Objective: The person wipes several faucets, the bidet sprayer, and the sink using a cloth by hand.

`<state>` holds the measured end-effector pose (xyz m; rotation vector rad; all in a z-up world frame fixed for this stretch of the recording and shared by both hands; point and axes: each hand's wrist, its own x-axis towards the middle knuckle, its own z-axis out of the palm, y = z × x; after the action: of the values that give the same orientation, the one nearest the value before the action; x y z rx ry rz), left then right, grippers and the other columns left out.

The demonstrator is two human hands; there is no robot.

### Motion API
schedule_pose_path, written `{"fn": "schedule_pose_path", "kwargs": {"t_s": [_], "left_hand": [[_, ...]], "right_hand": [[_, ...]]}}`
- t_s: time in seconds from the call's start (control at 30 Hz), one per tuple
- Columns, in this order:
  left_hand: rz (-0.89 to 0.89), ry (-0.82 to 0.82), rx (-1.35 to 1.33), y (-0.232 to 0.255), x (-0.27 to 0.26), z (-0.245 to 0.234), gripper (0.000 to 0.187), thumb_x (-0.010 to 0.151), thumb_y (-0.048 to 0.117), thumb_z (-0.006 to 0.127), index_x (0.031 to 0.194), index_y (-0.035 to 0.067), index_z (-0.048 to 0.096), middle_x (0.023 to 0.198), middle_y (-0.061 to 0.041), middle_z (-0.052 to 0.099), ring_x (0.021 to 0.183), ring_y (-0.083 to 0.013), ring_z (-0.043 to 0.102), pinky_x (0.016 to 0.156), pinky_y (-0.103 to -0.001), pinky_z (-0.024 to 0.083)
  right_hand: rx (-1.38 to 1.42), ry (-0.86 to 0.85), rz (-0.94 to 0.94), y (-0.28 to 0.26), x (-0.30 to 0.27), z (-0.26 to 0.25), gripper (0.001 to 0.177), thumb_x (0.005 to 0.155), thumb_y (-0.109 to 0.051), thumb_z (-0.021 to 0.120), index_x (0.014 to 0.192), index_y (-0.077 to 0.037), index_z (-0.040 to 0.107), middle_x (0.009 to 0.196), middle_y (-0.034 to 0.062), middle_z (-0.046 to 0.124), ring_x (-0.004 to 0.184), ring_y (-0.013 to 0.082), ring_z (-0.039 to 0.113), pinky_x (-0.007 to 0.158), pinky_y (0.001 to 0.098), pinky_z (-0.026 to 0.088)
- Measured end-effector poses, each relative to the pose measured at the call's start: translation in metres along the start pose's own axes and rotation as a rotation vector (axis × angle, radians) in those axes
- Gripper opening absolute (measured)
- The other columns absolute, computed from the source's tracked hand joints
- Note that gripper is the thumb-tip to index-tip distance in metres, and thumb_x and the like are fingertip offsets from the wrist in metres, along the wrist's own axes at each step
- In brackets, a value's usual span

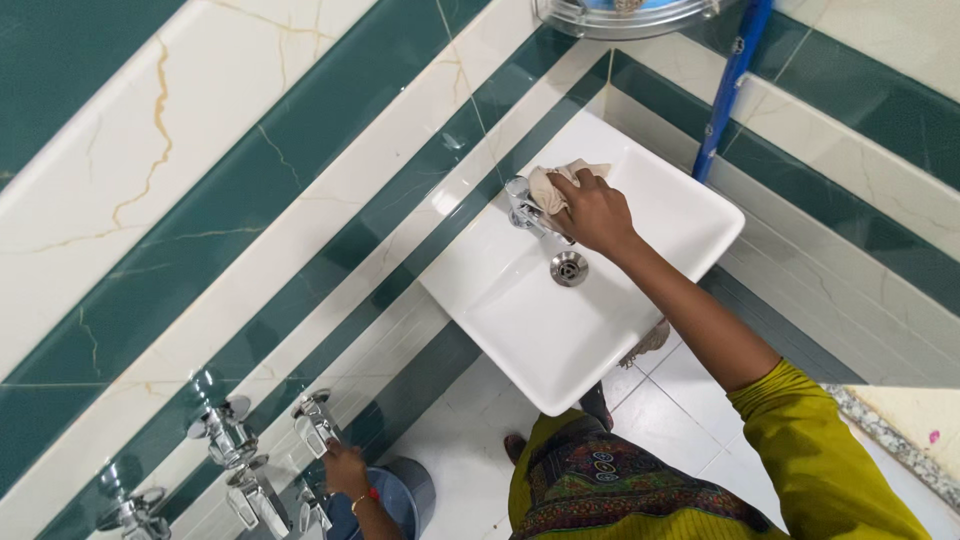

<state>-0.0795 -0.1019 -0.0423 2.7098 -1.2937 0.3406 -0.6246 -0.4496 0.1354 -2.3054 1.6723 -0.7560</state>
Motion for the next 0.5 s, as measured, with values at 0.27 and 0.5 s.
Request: {"fn": "schedule_pose_path", "kwargs": {"t_s": [0.27,0.5], "left_hand": [[-0.226,-0.066,-0.053,0.02,0.003,-0.017,0.046,0.101,0.042,0.051,0.127,0.005,0.063,0.104,-0.025,0.072,0.085,-0.0458,0.07,0.07,-0.057,0.052],[-0.556,-0.085,-0.31,0.049,0.011,-0.051,0.055,0.109,0.048,0.04,0.106,0.001,0.068,0.093,-0.026,0.073,0.092,-0.0516,0.068,0.091,-0.063,0.046]], "right_hand": [[0.309,0.103,-0.007,0.021,0.0,-0.001,0.049,0.092,-0.012,0.065,0.139,-0.023,0.065,0.128,0.0144,0.067,0.106,0.0345,0.07,0.088,0.0461,0.057],[-0.078,0.0,-0.212,-0.047,0.039,-0.019,0.058,0.073,-0.025,0.081,0.129,-0.028,0.067,0.119,0.0159,0.063,0.106,0.0345,0.065,0.08,0.0458,0.055]]}}
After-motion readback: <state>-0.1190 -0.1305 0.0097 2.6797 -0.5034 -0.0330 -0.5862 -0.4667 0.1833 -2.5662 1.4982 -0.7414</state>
